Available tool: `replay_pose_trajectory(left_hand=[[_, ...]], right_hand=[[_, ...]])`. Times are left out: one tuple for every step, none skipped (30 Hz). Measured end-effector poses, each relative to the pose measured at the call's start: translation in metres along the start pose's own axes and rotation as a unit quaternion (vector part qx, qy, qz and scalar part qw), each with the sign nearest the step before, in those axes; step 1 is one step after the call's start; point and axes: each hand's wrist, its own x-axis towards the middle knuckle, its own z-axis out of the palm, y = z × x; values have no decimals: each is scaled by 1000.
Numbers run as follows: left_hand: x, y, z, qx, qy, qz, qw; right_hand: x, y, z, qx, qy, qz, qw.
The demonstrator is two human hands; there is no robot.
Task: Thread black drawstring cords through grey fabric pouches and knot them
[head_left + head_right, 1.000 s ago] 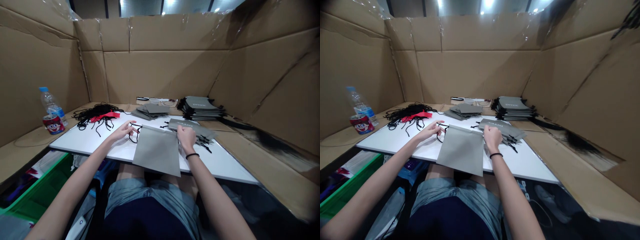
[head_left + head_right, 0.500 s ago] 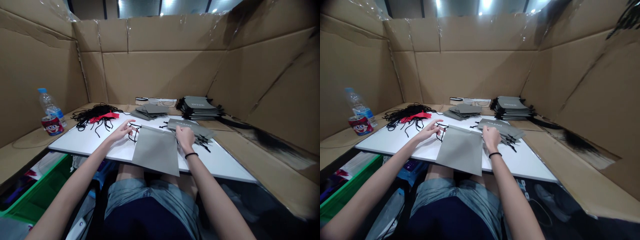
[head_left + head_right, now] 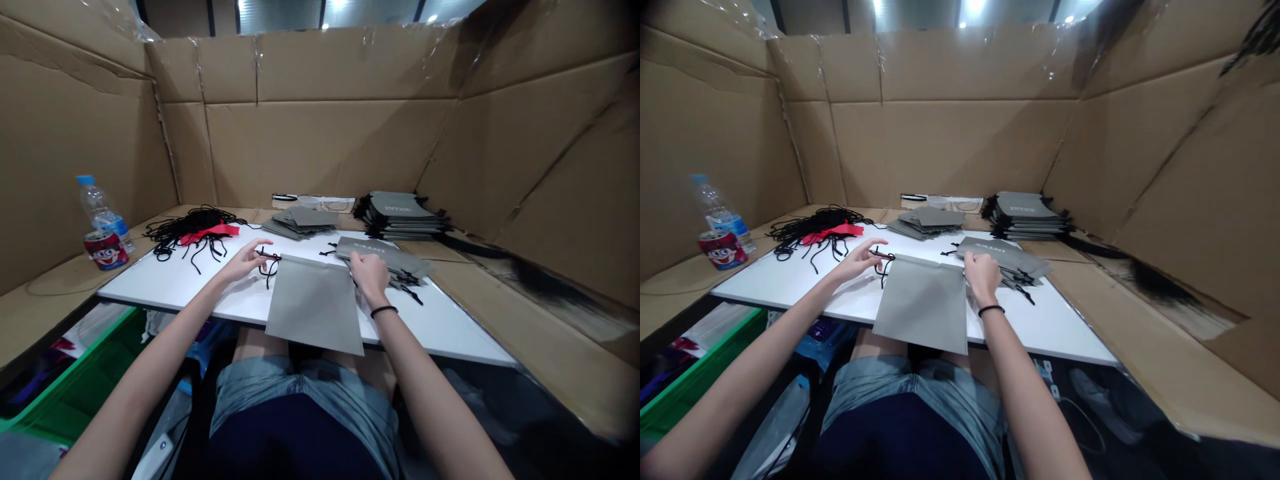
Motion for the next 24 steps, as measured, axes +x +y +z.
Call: replay_pose_trajectory(left_hand=[[0, 0, 0, -1, -2, -2, 1000], [1, -1, 0, -3, -5, -4, 1000], [1, -2, 0, -8, -8, -5, 1000], [1, -2, 0, -16, -10, -5, 1000], [1, -3, 0, -28, -13, -3, 1000], [1, -3, 1, -44, -17, -2, 999], [1, -3, 2, -61, -22, -2, 998], [1, -3, 2, -77, -28, -3, 997], [0, -2, 3, -90, -36, -6, 995], [0, -2, 3, -99, -44, -9, 994], [0, -1, 3, -104, -49, -14, 993], [1, 0, 3, -105, -51, -18, 993], [1, 0, 3, -106, -51, -21, 993], [1, 0, 3, -110, -50, -24, 992], [2, 1, 2, -119, -49, -29, 991], [3, 1, 2, -131, -47, -33, 990], [3, 1, 2, -144, -45, -38, 988], [3, 1, 2, -154, -43, -42, 986], [4, 1, 2, -160, -39, -45, 985], [4, 1, 3, -158, -33, -48, 986], [4, 0, 3, -152, -21, -50, 987], [4, 0, 3, -143, -5, -51, 988], [5, -1, 3, -134, 16, -52, 989], [5, -2, 2, -126, 43, -51, 990]], right_hand=[[0, 0, 0, -1, -1, 1, 1000], [0, 0, 0, -2, -1, 1, 1000], [0, 0, 0, -3, 1, 3, 1000], [0, 0, 0, -5, 3, 4, 1000], [0, 0, 0, -6, 4, 5, 1000], [0, 0, 0, -8, 6, 5, 1000], [0, 0, 0, -9, 8, 5, 1000], [0, 0, -1, -9, 9, 5, 1000], [0, -1, -1, -9, 10, 5, 1000], [0, -1, -1, -9, 10, 4, 1000], [0, -1, -1, -8, 10, 4, 1000], [0, -1, -1, -9, 10, 6, 1000], [0, -1, -2, -9, 11, 7, 1000], [-1, -1, -2, -9, 12, 8, 1000], [-1, -1, -2, -9, 13, 9, 1000], [-1, -1, -2, -9, 13, 11, 1000], [-1, -1, -2, -9, 13, 12, 1000], [-1, -1, -2, -9, 14, 14, 1000], [-1, -1, -2, -9, 14, 16, 1000], [-1, -1, -2, -10, 16, 18, 1000], [-1, -1, -2, -9, 17, 18, 1000], [-1, -1, -2, -8, 18, 18, 1000], [-1, -1, -2, -6, 19, 17, 1000], [-1, -1, -2, -4, 20, 17, 1000]])
